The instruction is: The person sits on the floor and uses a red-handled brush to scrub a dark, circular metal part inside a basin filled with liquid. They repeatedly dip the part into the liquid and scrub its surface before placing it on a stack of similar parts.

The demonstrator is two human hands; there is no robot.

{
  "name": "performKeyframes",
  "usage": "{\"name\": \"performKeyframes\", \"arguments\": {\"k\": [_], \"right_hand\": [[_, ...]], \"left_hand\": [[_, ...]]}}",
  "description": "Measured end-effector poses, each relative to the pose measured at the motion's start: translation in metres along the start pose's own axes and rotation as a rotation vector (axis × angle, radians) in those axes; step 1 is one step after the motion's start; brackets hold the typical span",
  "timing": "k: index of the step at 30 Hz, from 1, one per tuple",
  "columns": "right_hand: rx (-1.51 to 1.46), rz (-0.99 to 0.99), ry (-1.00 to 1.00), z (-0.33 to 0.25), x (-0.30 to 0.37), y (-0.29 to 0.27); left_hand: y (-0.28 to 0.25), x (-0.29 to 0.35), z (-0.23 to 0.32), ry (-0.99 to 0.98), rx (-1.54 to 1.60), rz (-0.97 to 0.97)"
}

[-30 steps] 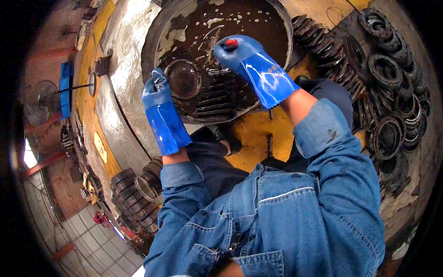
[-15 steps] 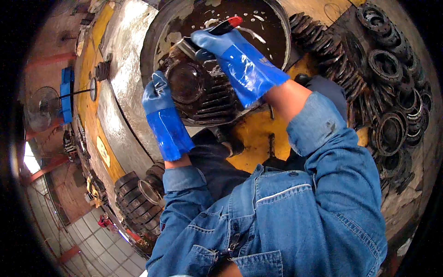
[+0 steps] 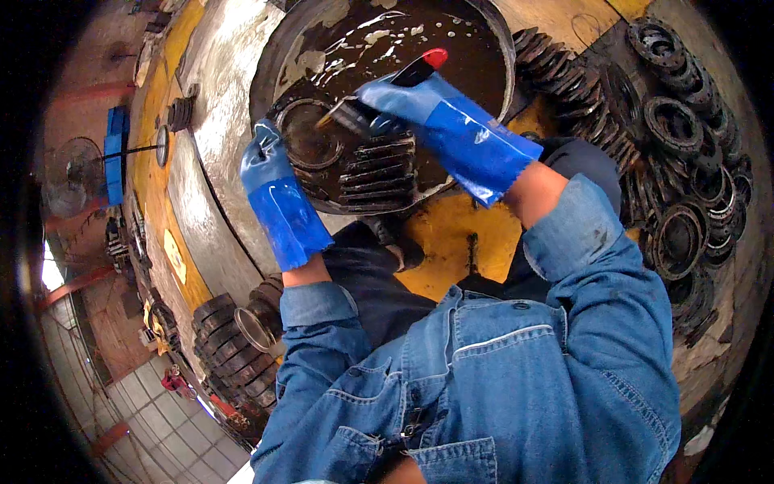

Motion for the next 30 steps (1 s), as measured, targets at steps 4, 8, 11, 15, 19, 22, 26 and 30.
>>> {"name": "performKeyframes", "arguments": {"k": [4, 8, 11, 15, 19, 22, 26, 30], "right_hand": [[0.065, -0.158, -0.048, 0.008, 0.0, 0.023], [0.488, -0.02, 0.053, 0.004, -0.015, 0.002], [0.632, 0.202, -0.107, 0.003, -0.025, -0.011], [0.75, 0.27, -0.397, -0.011, -0.025, -0.015], [1.066, 0.078, -0.642, -0.019, -0.029, -0.025], [1.145, -0.122, -0.877, -0.018, -0.035, -0.024], [1.189, -0.389, -0.754, -0.03, -0.037, -0.011], [1.194, -0.506, -0.683, -0.019, -0.049, -0.017]], "left_hand": [[0.0, -0.002, -0.002, 0.021, 0.0, -0.002], [0.002, -0.006, -0.001, 0.064, -0.001, -0.021], [-0.001, -0.006, -0.002, 0.156, -0.004, -0.032], [-0.009, -0.01, -0.01, 0.347, 0.119, -0.165], [-0.014, -0.007, 0.006, 0.632, 0.111, -0.399], [-0.013, 0.003, 0.02, 0.659, 0.209, -0.453], [-0.014, 0.002, 0.021, 0.676, 0.225, -0.569], [-0.019, 0.002, 0.023, 0.55, 0.214, -0.713]]}}
Point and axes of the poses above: each hand's wrist, its own x-axis away from the middle knuckle, its own y-axis out of the palm, z = x × y, the point moved 1 cm from there along -x, towards the middle knuckle, and after that the axes turned 4 degrees about -y, right-handed, at the moved point
